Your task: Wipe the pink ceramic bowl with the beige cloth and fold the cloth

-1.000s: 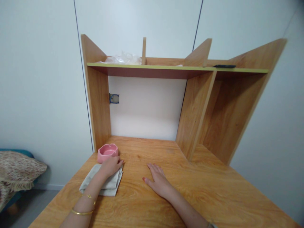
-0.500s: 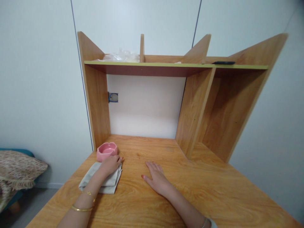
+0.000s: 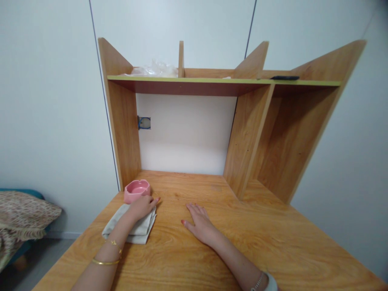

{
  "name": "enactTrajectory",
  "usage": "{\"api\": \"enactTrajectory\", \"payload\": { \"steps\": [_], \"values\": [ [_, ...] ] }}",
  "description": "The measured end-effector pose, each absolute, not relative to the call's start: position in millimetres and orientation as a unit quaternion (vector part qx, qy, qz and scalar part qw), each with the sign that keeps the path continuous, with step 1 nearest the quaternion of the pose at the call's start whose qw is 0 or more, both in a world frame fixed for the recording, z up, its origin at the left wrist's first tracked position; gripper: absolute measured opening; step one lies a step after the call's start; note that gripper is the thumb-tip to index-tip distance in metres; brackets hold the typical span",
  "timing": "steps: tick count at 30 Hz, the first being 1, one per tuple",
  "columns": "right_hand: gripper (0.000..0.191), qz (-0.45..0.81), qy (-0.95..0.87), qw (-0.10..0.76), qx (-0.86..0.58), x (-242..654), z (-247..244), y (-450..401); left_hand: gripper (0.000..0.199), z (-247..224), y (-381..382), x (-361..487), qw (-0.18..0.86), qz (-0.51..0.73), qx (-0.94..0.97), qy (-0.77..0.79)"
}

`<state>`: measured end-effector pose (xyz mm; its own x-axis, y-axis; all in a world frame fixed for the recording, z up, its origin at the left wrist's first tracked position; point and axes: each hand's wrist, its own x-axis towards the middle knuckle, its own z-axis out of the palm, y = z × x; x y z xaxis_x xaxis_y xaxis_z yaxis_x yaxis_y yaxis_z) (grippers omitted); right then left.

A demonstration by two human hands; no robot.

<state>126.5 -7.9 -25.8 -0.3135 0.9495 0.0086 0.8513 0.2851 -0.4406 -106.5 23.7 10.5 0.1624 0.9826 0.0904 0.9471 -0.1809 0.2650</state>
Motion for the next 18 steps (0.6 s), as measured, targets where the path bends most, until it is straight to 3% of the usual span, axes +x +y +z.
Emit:
{"api": "enactTrajectory", "payload": {
  "steps": [12,18],
  "values": [
    [0.066,0.181,-0.792,0.144,-0.565,126.0,-24.6,-9.7,0.058,15.5,25.9,-108.8,0.168,0.201,0.781,0.566],
    [0.065,0.184,-0.79,0.144,-0.566,126.7,-23.9,-9.7,0.037,16.0,19.3,-105.0,0.158,0.157,0.796,0.563]
  ]
}}
